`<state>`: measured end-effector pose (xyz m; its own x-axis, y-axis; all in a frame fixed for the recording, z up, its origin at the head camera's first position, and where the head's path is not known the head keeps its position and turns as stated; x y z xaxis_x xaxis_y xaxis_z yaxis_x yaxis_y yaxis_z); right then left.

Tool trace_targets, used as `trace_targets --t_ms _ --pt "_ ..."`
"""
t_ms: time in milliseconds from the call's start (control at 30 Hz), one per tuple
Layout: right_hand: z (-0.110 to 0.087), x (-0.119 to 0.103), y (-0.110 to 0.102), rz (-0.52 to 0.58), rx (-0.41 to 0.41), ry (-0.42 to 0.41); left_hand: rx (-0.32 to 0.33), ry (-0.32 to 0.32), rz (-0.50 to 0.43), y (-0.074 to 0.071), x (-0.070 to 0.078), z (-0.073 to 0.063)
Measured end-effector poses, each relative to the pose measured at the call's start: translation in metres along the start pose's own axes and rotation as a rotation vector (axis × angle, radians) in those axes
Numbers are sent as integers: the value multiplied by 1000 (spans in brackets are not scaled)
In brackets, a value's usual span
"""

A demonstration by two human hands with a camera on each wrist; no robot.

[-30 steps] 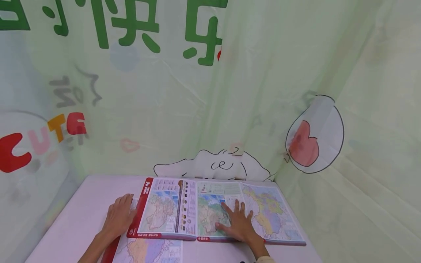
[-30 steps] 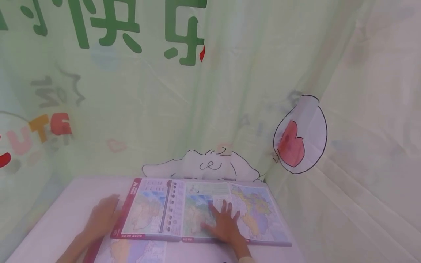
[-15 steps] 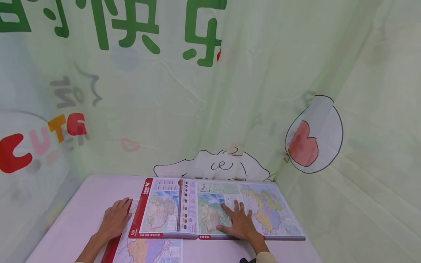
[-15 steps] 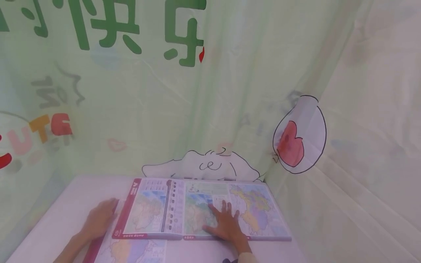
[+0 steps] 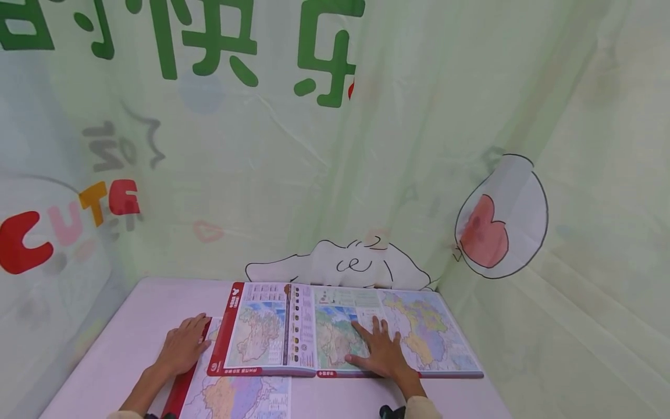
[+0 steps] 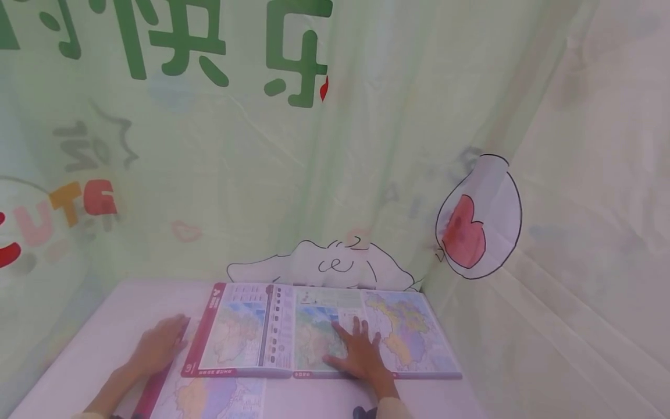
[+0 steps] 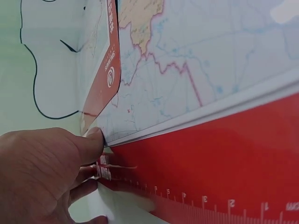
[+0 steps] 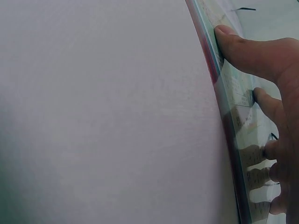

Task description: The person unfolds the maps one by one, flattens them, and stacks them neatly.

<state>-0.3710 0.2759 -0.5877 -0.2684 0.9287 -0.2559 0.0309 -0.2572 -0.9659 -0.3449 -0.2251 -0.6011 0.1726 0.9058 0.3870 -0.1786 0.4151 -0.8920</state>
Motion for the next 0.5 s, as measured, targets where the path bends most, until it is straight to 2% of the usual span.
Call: trace_targets --t_ms 300,500 --pt "-2 0 0 21 -4 14 10 4 14 1 -2 -2" --pt "-3 -2 -3 23 2 7 -25 -11 25 -2 3 -10"
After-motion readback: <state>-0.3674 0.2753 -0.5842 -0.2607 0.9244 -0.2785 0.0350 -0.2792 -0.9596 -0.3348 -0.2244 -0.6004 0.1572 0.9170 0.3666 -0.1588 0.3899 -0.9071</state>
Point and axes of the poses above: each hand's wrist, its own z-axis towards the middle knuckle, its own y-axis out of the palm, x = y × z, the point moved 5 cm from there along z, towards the middle knuckle, and after that the axes turned 2 degrees about -y, right-handed, at the moved point
